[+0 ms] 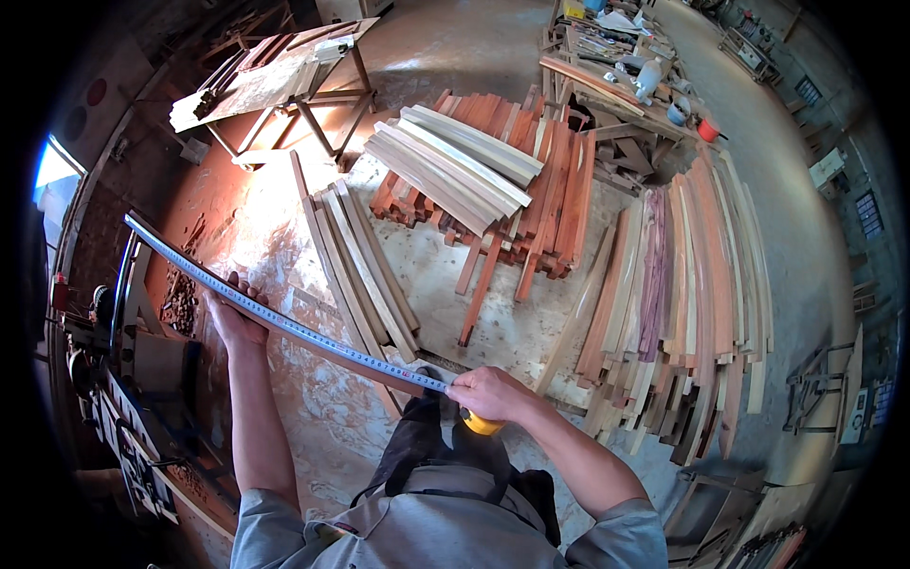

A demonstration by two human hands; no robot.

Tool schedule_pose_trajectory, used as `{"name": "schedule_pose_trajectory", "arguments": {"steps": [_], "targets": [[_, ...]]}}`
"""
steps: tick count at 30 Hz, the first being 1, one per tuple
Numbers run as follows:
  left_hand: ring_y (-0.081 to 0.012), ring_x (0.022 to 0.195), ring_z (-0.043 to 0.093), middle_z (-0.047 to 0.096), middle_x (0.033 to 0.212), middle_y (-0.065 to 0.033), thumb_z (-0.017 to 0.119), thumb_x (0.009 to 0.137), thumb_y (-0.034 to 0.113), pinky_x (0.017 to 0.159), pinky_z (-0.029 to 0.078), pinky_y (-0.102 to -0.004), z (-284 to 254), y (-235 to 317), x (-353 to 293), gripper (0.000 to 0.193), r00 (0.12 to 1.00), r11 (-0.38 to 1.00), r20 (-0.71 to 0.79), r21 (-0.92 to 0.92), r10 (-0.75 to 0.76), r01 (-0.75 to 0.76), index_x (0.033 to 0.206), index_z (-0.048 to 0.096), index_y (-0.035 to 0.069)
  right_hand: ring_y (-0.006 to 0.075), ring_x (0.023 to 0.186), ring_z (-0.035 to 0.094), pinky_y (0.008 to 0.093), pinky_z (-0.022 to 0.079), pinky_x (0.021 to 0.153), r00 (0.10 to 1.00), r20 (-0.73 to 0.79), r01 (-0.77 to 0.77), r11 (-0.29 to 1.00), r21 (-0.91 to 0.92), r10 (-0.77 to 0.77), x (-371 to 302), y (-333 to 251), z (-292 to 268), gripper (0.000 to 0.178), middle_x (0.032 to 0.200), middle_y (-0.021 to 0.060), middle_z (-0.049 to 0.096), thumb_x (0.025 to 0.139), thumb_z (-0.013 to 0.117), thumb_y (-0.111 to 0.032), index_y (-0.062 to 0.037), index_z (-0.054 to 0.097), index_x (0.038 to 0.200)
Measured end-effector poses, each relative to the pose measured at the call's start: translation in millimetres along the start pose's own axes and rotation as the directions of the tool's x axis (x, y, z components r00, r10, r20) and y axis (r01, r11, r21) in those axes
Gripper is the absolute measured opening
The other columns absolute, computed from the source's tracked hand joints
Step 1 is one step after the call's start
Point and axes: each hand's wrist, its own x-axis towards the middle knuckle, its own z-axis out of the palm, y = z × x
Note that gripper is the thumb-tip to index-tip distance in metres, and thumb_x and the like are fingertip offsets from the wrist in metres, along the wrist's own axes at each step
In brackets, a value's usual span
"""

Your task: The person measures a wooden plank with a tape measure and then repeatedly picks up individual planks from a pile, inspects them, and places them into a separate stack. The person handles the wood by hand, organizing the pieces in a workshop environment.

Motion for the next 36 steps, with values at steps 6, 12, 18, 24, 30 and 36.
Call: {"name": "schedule_pose_trajectory", "arguments": {"steps": [6,12,18,24,30,36], "targets": [[-0.0178,0.058,0.046,0.047,0.07,-0.0031,0.028,0.1,0.059,0.052,0.041,-0.0318,-1.2,-1.1,0.8,0.057,1.0,1.0,0.017,-0.006,-0.026,0.026,0.099,0.05,0.007,0.0234,0.074,0.066,0.0356,0.05,0.07,1.0,0.012,0.019,1.0,-0.002,-0.019,3.0,4.0,-1.4,0.034,0.079,0.0122,0.069,0.091,0.056,-0.034,-0.0033,0.07,0.095],[-0.0181,0.057,0.049,0.049,0.07,-0.002,0.033,0.098,0.059,0.051,0.043,-0.0331,-6.1,-0.1,4.4,0.053,0.998,0.999,0.028,-0.02,-0.05,0.05,0.098,0.051,0.009,0.0194,0.071,0.064,0.0318,0.05,0.069,0.99,-0.046,0.129,0.991,-0.031,-0.13,12.2,19.0,7.4,0.032,0.077,0.0087,0.069,0.091,0.058,-0.034,-0.0044,0.07,0.089],[-0.0188,0.058,0.051,0.05,0.069,-0.005,0.034,0.097,0.062,0.051,0.045,-0.0348,-10.7,-10.2,-1.2,0.059,0.992,0.994,0.07,-0.039,-0.102,0.104,0.11,0.049,0.006,0.0156,0.066,0.064,0.0295,0.05,0.065,0.984,-0.18,0.048,0.967,0.249,-0.003,7.6,29.1,11.6,0.027,0.072,0.0071,0.069,0.089,0.061,-0.025,-0.0002,0.071,0.084],[-0.0196,0.056,0.051,0.05,0.067,-0.0042,0.031,0.098,0.061,0.051,0.045,-0.034,-22.5,-11.7,1.5,0.058,0.981,0.982,0.05,0.024,-0.187,0.186,0.108,0.047,0.007,0.0147,0.057,0.059,0.0281,0.049,0.054,0.922,-0.369,0.128,0.806,0.578,0.117,4.4,68.4,12.6,0.021,0.069,0.0072,0.062,0.094,0.054,-0.017,-0.0013,0.063,0.085],[-0.0205,0.056,0.052,0.051,0.069,-0.0056,0.028,0.1,0.059,0.052,0.046,-0.0344,-33.9,-17.3,10.4,0.058,0.983,0.983,0.041,0.059,-0.179,0.177,0.107,0.049,0.005,0.0127,0.056,0.055,0.0268,0.044,0.052,0.832,-0.477,0.26,0.56,0.787,0.283,2.5,102.7,15.5,0.018,0.066,0.0049,0.059,0.092,0.054,-0.016,-0.0022,0.062,0.084],[-0.0195,0.054,0.053,0.051,0.069,-0.0063,0.032,0.099,0.058,0.048,0.046,-0.0344,-49.2,-23.1,17.9,0.057,0.987,0.971,-0.034,0.175,-0.159,0.162,0.11,0.052,0.005,0.0137,0.065,0.058,0.0283,0.049,0.058,0.762,-0.529,0.275,0.552,0.787,0.375,9.1,139.0,17.7,0.02,0.074,0.004,0.059,0.095,0.058,-0.024,-0.0067,0.06,0.086]]}}
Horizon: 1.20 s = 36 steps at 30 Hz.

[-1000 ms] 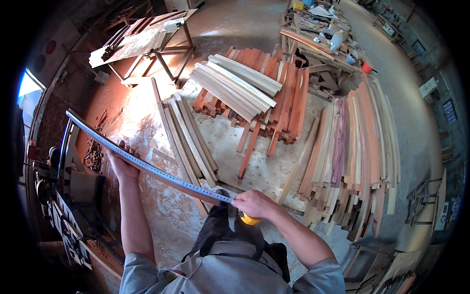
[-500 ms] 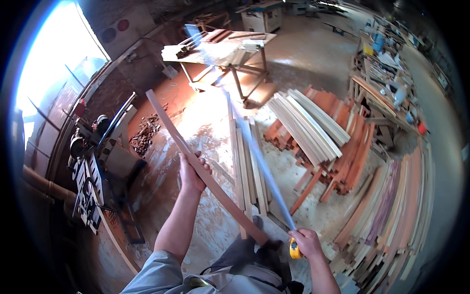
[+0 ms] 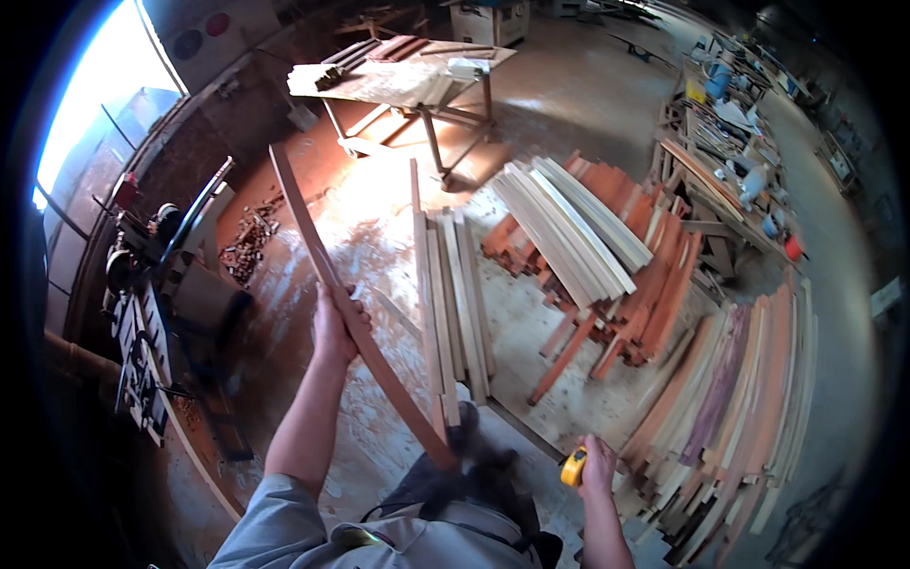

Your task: The person measures a wooden plank with a tape measure and then repeatedly picks up individual planks from a pile, inspects them, and places them into a separate stack. The person handles the wood by hand, organizing the pieces in a workshop environment.

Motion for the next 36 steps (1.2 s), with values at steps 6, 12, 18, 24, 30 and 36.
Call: {"name": "schedule_pose_trajectory", "arguments": {"steps": [6,12,18,24,30,36], "targets": [[-0.0207,0.055,0.055,0.053,0.071,-0.0079,0.039,0.101,0.047,0.049,0.048,-0.036,-7.9,-7.3,11.0,0.043,0.998,0.993,0.012,0.109,0.055,-0.056,0.11,0.048,0.006,0.0169,0.086,0.059,0.0322,0.05,0.074,0.993,-0.098,-0.085,0.989,-0.122,0.073,9.5,1.5,1.1,0.033,0.098,0.0072,0.061,0.097,0.055,-0.032,-0.0021,0.062,0.106],[-0.0177,0.053,0.056,0.054,0.079,-0.0082,0.053,0.093,0.02,0.046,0.047,-0.0318,-16.8,-43.4,43.0,0.019,0.997,0.938,-0.017,0.339,0.079,-0.069,0.103,0.043,0.008,0.022,0.104,0.057,0.0357,0.045,0.09,0.983,-0.183,-0.071,0.947,-0.313,0.013,21.2,6.3,7.7,0.044,0.115,0.0136,0.059,0.097,0.049,-0.035,0.002,0.057,0.118],[-0.0168,0.06,0.059,0.058,0.085,-0.0096,0.056,0.087,0.016,0.05,0.049,-0.0319,-22.2,-73.1,73.3,0.024,0.997,0.861,-0.061,0.509,0.055,-0.017,0.106,0.049,0.003,0.0373,0.112,0.055,0.0423,0.041,0.095,0.98,-0.102,0.046,0.695,-0.718,-0.17,51.1,12.6,10.2,0.049,0.12,0.0251,0.057,0.099,0.038,-0.037,0.0044,0.054,0.119],[-0.0153,0.063,0.059,0.058,0.079,-0.0089,0.059,0.085,0.019,0.053,0.051,-0.0312,-19.9,-87.5,97.2,0.021,0.993,0.782,-0.044,0.62,0.106,-0.056,0.096,0.054,0.001,0.0424,0.108,0.053,0.046,0.04,0.094,0.967,-0.041,0.091,0.497,-0.863,-0.25,54.6,-0.5,33.0,0.044,0.115,0.0287,0.056,0.1,0.039,-0.034,0.0055,0.053,0.114],[-0.0391,0.082,0.062,0.064,0.085,-0.0242,0.058,0.081,0.024,0.079,0.048,-0.046,-4.1,-113.5,126.4,0.03,0.948,0.522,0.02,0.831,0.317,-0.192,0.093,0.058,-0.004,0.0432,0.106,0.053,0.0471,0.04,0.093,0.942,-0.052,0.084,0.383,-0.92,-0.333,72.9,9.9,27.0,0.042,0.113,0.029,0.056,0.099,0.04,-0.032,0.0061,0.053,0.113],[-0.043,0.105,0.053,0.057,0.106,-0.0284,0.061,0.084,0.026,0.093,0.042,-0.0481,7.8,-131.7,134.5,0.036,0.948,0.48,-0.007,0.864,0.32,-0.156,0.105,0.059,-0.003,0.0421,0.108,0.053,0.0467,0.041,0.093,0.933,-0.069,0.086,0.405,-0.91,-0.354,78.0,-1.4,40.0,0.038,0.113,0.0277,0.057,0.098,0.043,-0.029,0.0053,0.053,0.114]]}}
